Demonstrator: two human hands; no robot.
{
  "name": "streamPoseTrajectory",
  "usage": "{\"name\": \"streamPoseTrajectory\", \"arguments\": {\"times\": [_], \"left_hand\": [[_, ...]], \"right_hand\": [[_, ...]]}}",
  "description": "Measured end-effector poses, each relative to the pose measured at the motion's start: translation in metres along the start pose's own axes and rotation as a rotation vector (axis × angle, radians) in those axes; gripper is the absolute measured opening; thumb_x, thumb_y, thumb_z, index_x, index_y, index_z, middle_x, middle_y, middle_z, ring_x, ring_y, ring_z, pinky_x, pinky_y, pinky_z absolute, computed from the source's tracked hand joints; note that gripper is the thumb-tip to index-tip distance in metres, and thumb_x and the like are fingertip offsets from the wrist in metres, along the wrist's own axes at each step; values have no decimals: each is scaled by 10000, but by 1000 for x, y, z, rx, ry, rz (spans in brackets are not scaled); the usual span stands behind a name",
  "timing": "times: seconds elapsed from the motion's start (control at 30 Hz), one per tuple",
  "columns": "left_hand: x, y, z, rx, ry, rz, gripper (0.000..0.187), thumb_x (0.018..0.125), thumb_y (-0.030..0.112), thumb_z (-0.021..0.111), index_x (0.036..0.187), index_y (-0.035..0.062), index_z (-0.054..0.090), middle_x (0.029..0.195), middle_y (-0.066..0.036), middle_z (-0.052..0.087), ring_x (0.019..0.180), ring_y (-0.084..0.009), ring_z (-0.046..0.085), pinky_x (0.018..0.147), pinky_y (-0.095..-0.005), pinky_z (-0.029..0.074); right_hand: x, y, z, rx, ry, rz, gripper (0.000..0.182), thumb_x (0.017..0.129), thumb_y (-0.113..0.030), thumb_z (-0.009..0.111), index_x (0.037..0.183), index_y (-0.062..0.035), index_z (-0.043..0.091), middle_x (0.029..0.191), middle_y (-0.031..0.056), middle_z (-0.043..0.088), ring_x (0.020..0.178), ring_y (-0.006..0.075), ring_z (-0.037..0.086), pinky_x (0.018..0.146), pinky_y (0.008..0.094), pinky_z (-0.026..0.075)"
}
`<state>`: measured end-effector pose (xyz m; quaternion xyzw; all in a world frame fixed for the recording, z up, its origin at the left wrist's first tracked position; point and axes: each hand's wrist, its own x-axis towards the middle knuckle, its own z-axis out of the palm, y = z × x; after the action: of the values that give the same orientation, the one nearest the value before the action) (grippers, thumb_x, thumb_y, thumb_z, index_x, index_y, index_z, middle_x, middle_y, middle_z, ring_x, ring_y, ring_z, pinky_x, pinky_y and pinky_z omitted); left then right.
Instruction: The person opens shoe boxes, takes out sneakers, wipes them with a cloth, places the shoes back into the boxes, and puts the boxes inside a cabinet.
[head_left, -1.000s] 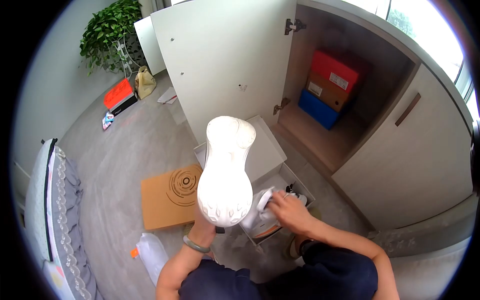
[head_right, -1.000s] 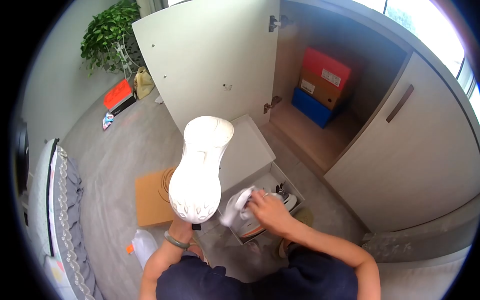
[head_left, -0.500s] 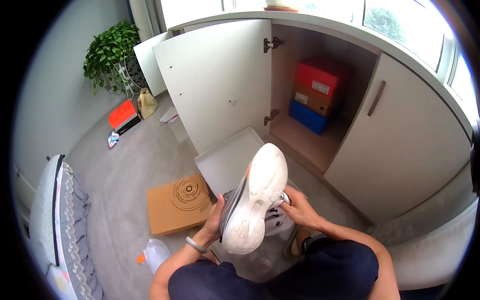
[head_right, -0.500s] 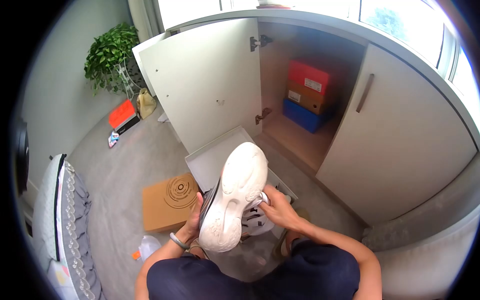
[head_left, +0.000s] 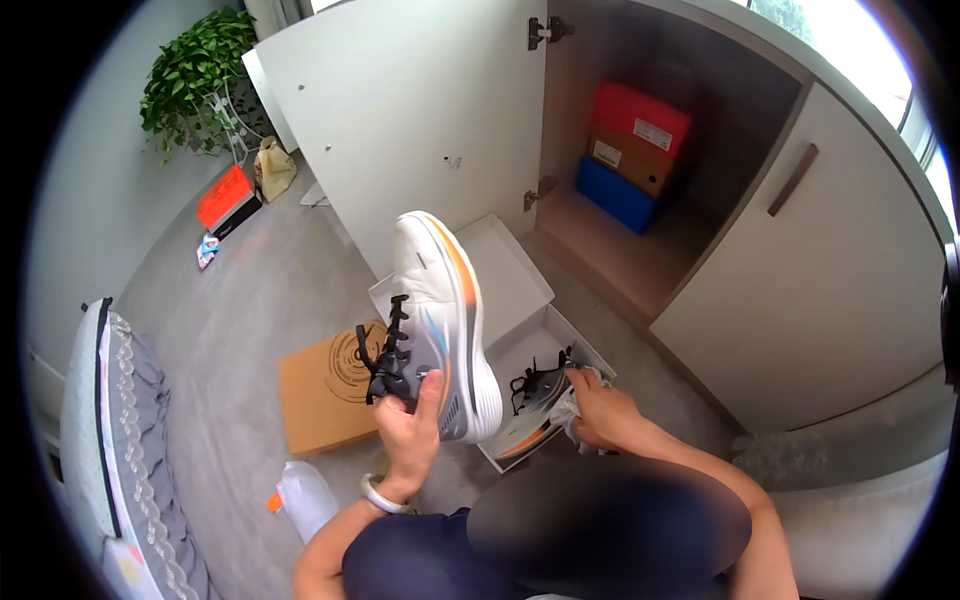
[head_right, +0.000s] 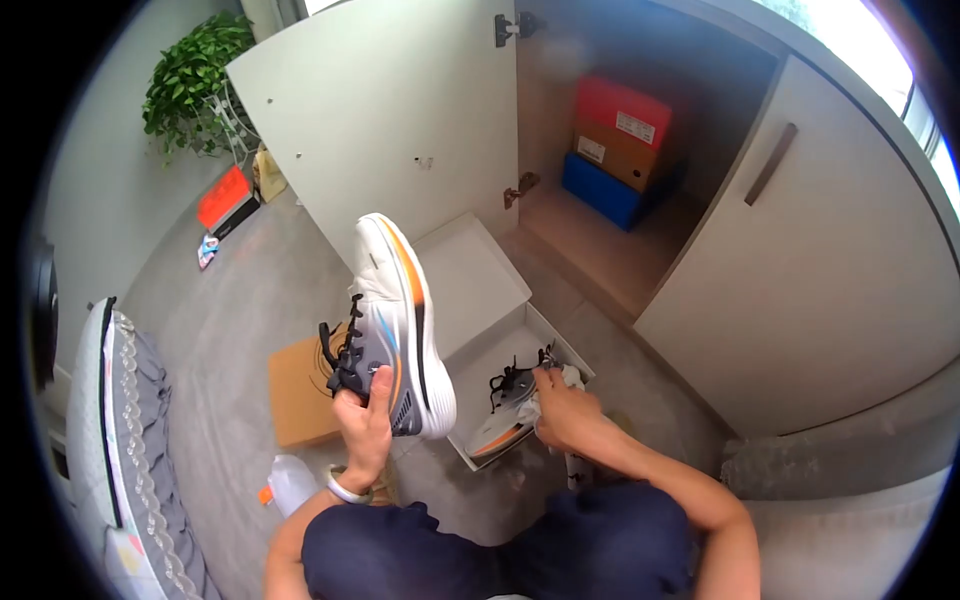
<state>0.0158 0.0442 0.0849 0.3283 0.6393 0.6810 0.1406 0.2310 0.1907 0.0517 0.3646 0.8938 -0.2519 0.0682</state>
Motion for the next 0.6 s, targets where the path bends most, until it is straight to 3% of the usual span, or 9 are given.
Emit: {"name": "streamPoseTrajectory", "arguments": {"times": [0.13, 0.17, 0.23, 0.3, 0.33, 0.4, 0.5, 0.53, 0.6], "left_hand": [[18, -28, 17, 149, -73, -37, 332, 881, 255, 727, 760, -43, 643, 642, 2, 606, 574, -55, 499, 507, -265, 406], [21, -28, 17, 343, -122, -70, 361, 841, 285, 754, 746, -43, 638, 574, -70, 599, 500, -122, 546, 480, -307, 420], [25, -37, 18, 488, -184, -56, 377, 825, 306, 759, 735, -38, 634, 560, -98, 595, 478, -180, 563, 473, -329, 426], [29, -43, 23, 710, -258, 64, 402, 800, 353, 751, 707, -19, 630, 552, -150, 590, 466, -326, 579, 460, -381, 441], [29, -48, 23, 758, -322, 112, 358, 810, 332, 736, 724, -2, 637, 542, -125, 585, 473, -325, 582, 467, -387, 454], [28, -60, 29, 747, -341, 225, 366, 797, 322, 754, 678, 3, 619, 501, -111, 547, 441, -302, 562, 441, -390, 426], [25, -87, 32, 793, -431, 373, 300, 795, 292, 745, 775, 12, 640, 572, -124, 593, 510, -312, 604, 464, -404, 453], [22, -91, 32, 793, -437, 360, 300, 795, 292, 745, 775, 12, 640, 572, -124, 593, 510, -312, 604, 464, -404, 453], [23, -95, 38, 828, -496, 342, 276, 792, 272, 736, 792, 13, 641, 630, -140, 623, 557, -322, 621, 480, -409, 464]], "right_hand": [[70, 20, 34, 0, -19, -65, 681, 753, -119, 567, 1381, 0, 333, 1346, 246, 444, 1055, 428, 599, 853, 510, 509], [91, 30, 48, 1, -8, -32, 649, 742, -137, 563, 1351, 11, 396, 1305, 248, 495, 1047, 417, 608, 863, 498, 506], [125, 49, 70, -1, 2, -5, 624, 732, -155, 559, 1321, 22, 460, 1264, 250, 546, 1038, 405, 616, 873, 485, 504], [148, 62, 78, 56, -370, 104, 478, 701, -189, 574, 1122, 32, 624, 1105, 237, 649, 1000, 389, 636, 876, 452, 505], [151, 65, 80, 54, -372, 99, 478, 701, -189, 574, 1122, 32, 624, 1105, 237, 649, 1000, 389, 636, 876, 452, 505], [141, 68, 85, 120, -169, 115, 384, 681, -241, 597, 959, 6, 694, 989, 212, 691, 972, 369, 651, 868, 429, 508], [100, 60, 68, 251, 40, 102, 385, 666, -220, 621, 985, -13, 680, 1006, 193, 686, 960, 370, 647, 850, 422, 510], [79, 53, 56, 253, 27, 107, 385, 666, -220, 621, 985, -13, 680, 1006, 193, 686, 960, 370, 647, 850, 422, 510], [46, 45, 33, 428, 268, 17, 366, 645, -165, 619, 976, -10, 642, 957, 161, 658, 908, 320, 643, 824, 363, 499]]}}
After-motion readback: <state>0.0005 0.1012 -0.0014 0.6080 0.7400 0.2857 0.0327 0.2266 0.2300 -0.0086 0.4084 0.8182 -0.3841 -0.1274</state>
